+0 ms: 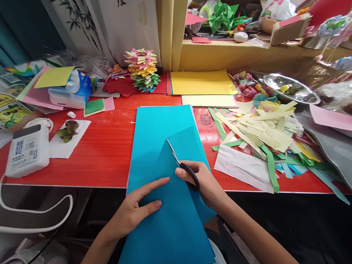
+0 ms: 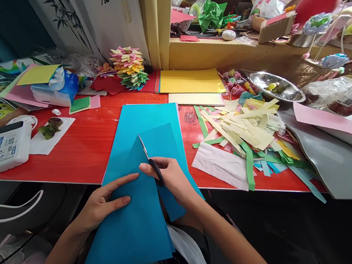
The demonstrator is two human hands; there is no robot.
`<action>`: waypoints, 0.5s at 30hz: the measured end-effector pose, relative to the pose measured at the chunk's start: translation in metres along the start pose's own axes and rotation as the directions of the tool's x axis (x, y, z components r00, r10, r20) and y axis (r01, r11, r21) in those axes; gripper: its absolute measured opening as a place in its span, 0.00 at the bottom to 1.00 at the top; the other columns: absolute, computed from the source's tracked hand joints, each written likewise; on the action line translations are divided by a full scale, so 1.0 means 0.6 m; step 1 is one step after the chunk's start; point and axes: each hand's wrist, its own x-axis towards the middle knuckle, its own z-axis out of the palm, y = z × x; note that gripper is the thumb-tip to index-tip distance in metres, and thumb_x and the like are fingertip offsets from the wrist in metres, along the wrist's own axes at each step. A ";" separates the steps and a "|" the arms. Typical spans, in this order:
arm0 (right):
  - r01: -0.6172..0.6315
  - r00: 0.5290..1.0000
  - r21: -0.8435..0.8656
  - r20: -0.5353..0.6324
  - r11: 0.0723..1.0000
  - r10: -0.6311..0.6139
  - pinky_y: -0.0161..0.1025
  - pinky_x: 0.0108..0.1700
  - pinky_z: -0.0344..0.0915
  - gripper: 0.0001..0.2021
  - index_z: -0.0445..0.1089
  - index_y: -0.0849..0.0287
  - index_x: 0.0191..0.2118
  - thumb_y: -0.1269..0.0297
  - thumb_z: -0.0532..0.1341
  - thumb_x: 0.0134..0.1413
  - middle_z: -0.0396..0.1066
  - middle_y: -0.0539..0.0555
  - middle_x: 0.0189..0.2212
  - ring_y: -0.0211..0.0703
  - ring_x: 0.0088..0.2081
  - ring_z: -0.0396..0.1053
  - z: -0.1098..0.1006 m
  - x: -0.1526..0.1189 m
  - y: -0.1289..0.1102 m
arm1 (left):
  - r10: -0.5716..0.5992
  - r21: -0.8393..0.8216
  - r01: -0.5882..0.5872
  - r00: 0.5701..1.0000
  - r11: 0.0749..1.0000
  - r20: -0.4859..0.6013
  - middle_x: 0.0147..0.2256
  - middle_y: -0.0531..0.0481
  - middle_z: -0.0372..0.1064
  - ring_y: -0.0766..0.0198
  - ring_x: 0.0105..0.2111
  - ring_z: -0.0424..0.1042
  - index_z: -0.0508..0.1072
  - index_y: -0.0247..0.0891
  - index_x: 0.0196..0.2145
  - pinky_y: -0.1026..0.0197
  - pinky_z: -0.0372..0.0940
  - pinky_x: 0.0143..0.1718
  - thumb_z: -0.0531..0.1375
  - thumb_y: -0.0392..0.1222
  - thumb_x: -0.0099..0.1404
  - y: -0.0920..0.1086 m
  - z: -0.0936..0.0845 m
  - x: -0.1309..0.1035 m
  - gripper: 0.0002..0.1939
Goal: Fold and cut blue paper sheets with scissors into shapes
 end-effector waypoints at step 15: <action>0.015 0.999 0.008 0.032 1.000 -0.015 0.35 0.22 0.36 0.22 0.50 0.58 0.22 0.51 0.64 0.47 0.43 0.43 0.19 0.30 0.20 0.40 -0.009 0.012 0.005 | -0.029 -0.130 0.038 0.997 0.991 0.073 0.58 0.58 0.59 0.51 0.56 0.60 0.67 0.54 0.52 0.54 0.66 0.51 0.61 0.43 0.59 -0.003 -0.005 0.004 0.22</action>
